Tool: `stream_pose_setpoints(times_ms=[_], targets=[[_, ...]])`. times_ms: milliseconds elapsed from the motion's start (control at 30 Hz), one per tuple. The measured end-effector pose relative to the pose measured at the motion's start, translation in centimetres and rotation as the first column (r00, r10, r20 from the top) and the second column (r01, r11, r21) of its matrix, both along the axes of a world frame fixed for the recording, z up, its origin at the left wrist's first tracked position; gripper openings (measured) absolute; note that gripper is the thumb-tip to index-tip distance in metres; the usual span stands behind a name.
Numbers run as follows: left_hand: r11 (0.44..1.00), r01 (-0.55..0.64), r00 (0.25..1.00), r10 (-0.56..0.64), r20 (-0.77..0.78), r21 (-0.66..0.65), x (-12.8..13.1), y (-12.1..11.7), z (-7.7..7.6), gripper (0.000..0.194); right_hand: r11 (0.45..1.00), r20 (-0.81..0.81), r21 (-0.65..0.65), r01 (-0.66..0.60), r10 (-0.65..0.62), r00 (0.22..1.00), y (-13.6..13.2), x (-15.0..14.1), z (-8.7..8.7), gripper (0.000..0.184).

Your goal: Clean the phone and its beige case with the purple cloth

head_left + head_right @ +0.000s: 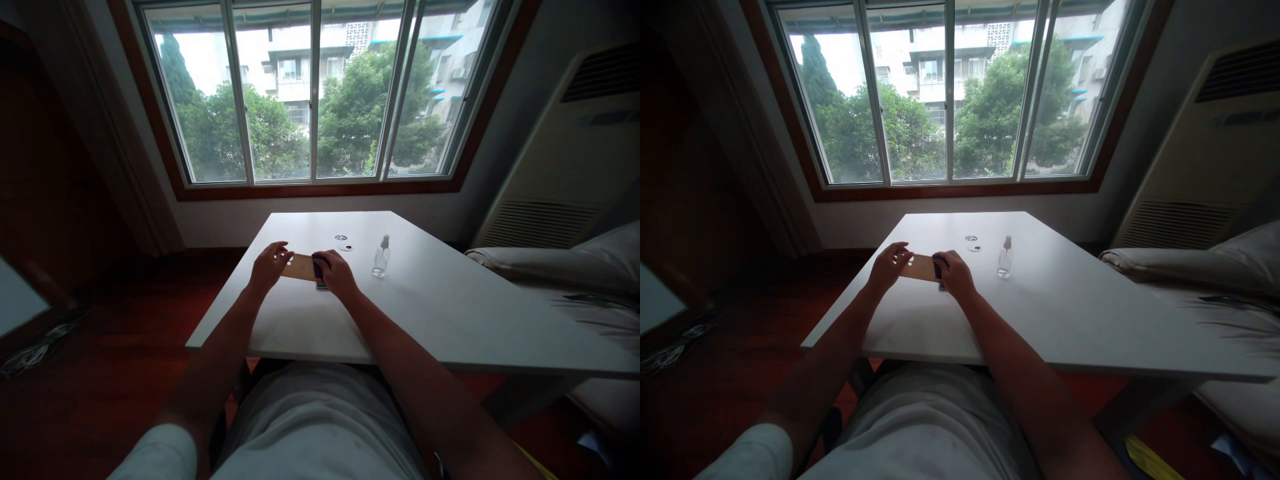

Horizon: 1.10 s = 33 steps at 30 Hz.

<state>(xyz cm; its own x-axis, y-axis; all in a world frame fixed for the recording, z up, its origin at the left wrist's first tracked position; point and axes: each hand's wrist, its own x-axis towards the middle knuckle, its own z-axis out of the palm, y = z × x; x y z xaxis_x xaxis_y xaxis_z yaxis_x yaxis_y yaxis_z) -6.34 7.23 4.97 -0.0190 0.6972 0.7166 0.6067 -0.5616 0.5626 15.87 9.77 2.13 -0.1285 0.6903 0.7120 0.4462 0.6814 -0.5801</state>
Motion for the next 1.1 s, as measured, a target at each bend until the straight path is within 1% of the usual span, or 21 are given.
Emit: stream_pose_setpoints(times_ms=[133, 267, 367, 433, 600, 700, 833, 967, 1100], targets=[[0.996, 0.017, 0.982, -0.032, -0.185, -0.084, -0.9, 0.7, -0.4, 0.031, 0.998, 0.077, 0.063, 0.022, -0.027, 0.997, -0.3, 0.0, 0.2, 0.028], [0.993, -0.010, 0.955, -0.025, -0.297, -0.115, -0.6, 0.9, -1.0, 0.029, 0.986, 0.164, 0.161, 0.047, -0.074, 0.984, -0.3, 0.3, 0.6, 0.029], [0.995, -0.015, 0.941, -0.019, -0.339, -0.096, 0.2, 0.6, -1.1, 0.029, 0.970, 0.227, 0.236, 0.052, -0.107, 0.968, -0.4, 0.2, 0.8, 0.029], [0.997, -0.005, 0.934, -0.024, -0.357, -0.082, 0.7, 0.2, -1.1, 0.028, 0.961, 0.275, 0.273, 0.028, -0.106, 0.956, -0.7, -0.2, 0.8, 0.029], [0.998, 0.017, 0.926, -0.039, -0.375, -0.062, 1.3, -0.3, -1.0, 0.025, 0.947, 0.348, 0.320, -0.029, -0.089, 0.933, -1.3, -0.7, 0.9, 0.030], [0.999, -0.001, 0.934, -0.018, -0.357, -0.053, 1.3, -0.2, -0.9, 0.026, 0.947, 0.319, 0.320, 0.000, -0.108, 0.942, -1.0, -0.3, 1.1, 0.029], [0.998, -0.031, 0.949, 0.015, -0.316, -0.046, 1.0, 0.1, -0.9, 0.027, 0.956, 0.221, 0.286, 0.069, -0.136, 0.966, -0.1, 0.8, 1.1, 0.027], [0.998, -0.039, 0.961, 0.024, -0.277, -0.047, 0.8, 0.3, -0.9, 0.028, 0.970, 0.111, 0.223, 0.093, -0.120, 0.987, 0.6, 1.5, 1.1, 0.027], [0.997, -0.051, 0.972, 0.038, -0.233, -0.054, 0.7, 0.3, -0.8, 0.028, 0.987, -0.027, 0.131, 0.094, -0.092, 0.995, 0.9, 1.8, 1.0, 0.033]])
